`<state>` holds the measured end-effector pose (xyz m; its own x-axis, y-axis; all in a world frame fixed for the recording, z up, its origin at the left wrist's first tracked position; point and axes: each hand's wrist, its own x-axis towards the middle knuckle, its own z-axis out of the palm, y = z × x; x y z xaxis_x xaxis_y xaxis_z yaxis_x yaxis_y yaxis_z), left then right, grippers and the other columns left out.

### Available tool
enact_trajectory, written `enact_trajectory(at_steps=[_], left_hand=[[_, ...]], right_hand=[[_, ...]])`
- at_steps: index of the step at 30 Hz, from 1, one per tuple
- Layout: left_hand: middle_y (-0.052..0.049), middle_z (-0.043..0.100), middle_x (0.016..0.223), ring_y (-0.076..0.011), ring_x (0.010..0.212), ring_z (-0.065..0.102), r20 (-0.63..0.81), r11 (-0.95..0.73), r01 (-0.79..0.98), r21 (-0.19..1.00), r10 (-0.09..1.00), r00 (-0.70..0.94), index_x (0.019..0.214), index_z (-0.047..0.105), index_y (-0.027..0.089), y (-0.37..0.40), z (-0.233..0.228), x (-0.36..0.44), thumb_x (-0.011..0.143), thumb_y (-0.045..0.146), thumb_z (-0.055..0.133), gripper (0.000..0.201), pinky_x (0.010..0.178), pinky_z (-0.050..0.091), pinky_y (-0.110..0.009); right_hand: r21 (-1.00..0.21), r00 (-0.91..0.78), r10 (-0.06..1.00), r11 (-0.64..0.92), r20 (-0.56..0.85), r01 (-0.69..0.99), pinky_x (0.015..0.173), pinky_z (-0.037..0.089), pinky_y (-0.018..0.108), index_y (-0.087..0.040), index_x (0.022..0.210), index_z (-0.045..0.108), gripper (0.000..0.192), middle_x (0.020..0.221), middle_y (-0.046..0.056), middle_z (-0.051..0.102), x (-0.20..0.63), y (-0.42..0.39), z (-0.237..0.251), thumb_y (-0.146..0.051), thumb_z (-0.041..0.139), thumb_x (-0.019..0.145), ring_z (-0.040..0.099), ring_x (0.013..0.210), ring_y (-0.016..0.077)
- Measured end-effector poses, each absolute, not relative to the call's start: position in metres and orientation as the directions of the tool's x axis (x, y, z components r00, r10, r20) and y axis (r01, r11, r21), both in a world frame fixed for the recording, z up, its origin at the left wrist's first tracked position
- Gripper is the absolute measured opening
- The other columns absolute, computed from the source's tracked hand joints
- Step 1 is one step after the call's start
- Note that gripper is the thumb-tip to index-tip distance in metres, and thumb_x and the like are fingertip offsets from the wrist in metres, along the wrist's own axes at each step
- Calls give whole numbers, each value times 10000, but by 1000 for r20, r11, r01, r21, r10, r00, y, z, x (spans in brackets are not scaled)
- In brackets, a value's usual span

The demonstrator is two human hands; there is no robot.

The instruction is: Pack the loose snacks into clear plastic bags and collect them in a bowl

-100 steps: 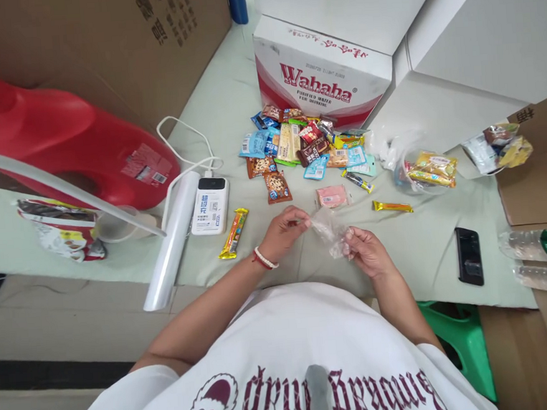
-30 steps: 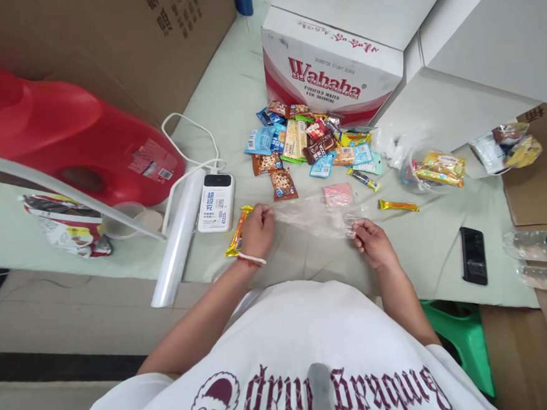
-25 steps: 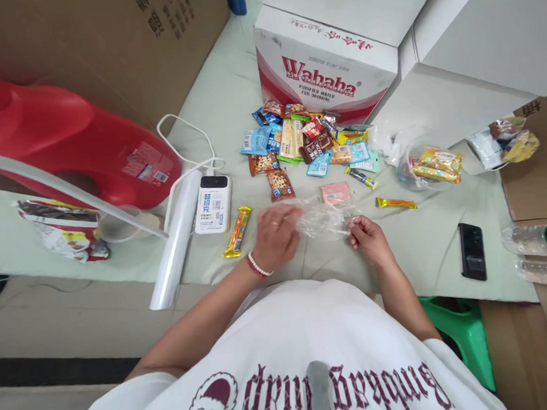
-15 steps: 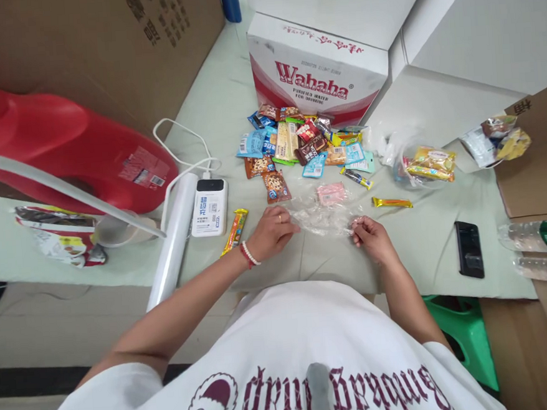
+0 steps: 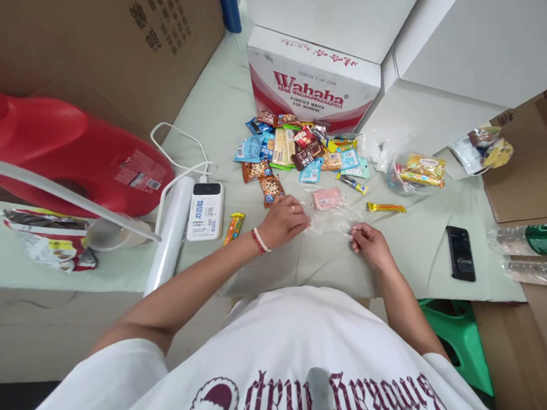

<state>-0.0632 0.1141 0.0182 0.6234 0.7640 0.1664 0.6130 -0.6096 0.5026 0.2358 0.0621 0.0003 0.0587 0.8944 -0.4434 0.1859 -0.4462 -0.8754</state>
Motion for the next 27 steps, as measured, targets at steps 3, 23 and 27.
enact_trajectory(at_steps=[3, 23, 27], left_hand=[[-52, 782, 1163, -272, 1291, 579, 318, -771, 388, 506, 585, 746, 929, 762, 280, 88, 17, -95, 958, 285, 561, 203, 1140, 335, -542], [-233, 117, 1743, -410, 1255, 652, -418, -268, 924, 272, 832, 364, 1633, 333, 283, 31, 36, -72, 730, 430, 895, 1074, 904, 613, -481], [-296, 116, 1723, -450, 1160, 686, -481, -254, 940, 229, 810, 336, 1636, 325, 255, 29, 44, -75, 686, 460, 918, 1138, 852, 611, -526]], right_hand=[[-878, 83, 888, -461, -453, 132, 484, 420, 216, -201, 871, 618, 454, 697, -15, 643, 238, 58, -4, -575, 813, 703, 523, 534, 98], [-222, -520, 796, 471, -310, 854, 836, 498, 333, -209, 1388, 634, 593, 1407, 149, 612, 189, 193, 33, -314, 747, 816, 660, 1080, 293], [-254, -335, 879, 257, -339, 932, 690, 436, 305, -198, 1117, 734, 399, 1039, 118, 724, 218, 189, 38, -432, 781, 798, 634, 814, 238]])
